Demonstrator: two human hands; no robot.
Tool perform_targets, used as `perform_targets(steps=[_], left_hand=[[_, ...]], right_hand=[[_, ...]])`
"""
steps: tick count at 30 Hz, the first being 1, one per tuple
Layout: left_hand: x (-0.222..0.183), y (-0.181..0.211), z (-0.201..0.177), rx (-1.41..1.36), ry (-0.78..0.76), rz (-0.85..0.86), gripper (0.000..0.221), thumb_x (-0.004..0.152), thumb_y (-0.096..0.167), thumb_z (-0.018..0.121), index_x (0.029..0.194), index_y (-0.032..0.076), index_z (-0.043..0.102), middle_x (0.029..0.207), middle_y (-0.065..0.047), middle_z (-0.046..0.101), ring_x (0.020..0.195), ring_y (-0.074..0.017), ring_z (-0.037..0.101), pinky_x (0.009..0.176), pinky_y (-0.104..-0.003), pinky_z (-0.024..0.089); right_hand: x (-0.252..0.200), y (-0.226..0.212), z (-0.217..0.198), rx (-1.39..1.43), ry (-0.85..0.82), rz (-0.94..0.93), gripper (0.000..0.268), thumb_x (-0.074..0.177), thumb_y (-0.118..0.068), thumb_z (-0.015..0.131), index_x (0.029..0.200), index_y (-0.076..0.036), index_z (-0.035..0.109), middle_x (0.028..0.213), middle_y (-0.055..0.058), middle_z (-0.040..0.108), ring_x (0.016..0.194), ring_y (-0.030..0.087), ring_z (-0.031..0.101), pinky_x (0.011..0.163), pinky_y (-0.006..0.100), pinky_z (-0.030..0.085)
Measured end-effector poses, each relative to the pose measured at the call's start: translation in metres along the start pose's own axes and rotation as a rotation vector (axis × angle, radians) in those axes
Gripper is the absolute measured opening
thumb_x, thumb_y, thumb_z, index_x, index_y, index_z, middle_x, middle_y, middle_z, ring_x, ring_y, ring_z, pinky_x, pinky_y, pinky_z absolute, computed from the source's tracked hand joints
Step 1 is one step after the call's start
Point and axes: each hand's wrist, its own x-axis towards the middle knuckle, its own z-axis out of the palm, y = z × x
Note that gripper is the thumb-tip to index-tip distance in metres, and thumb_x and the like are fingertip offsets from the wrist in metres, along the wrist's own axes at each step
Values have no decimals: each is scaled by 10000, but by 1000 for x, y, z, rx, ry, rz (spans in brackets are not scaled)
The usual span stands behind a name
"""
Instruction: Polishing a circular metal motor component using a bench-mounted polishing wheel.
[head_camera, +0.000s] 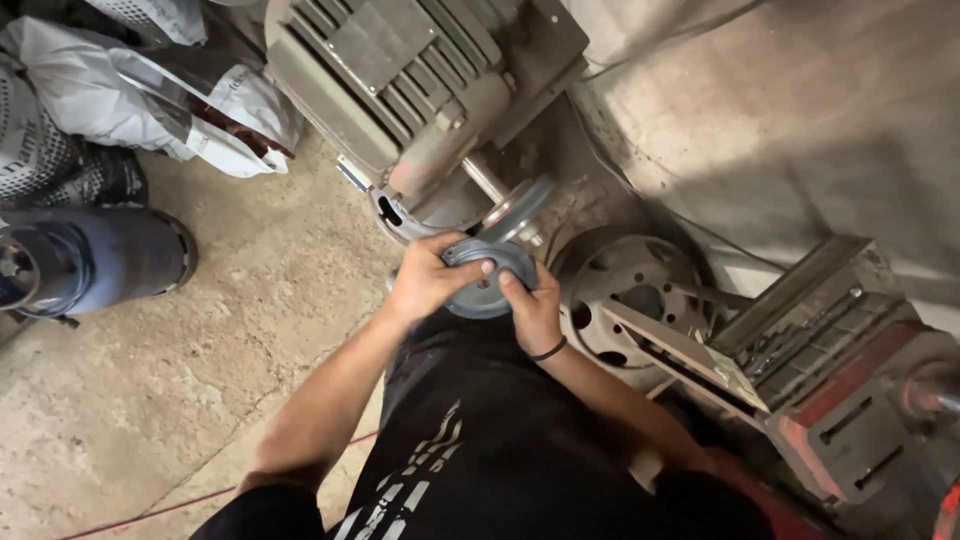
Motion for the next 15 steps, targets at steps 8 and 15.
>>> perform_targets(steps=[8,15], left_hand=[[5,2,-28,195,-234,171,179,780,221,843,871,122,726,648,-106,658,610,-212,618,594,-373,494],[-4,-80,-19,-155,44,56,484,718,284,933,1107,86,721,920,-80,677,864,-179,605,772,-336,505]], right_hand=[[28,-53,4,-232,-478,-11,314,747,-130,897,1022,-71,757,887,32,750,851,118,639,795,329,556],[32,-65,20,-394,-377,-92,243,762,-229,890,827,-50,739,641,68,705,628,102,634,556,286,520]])
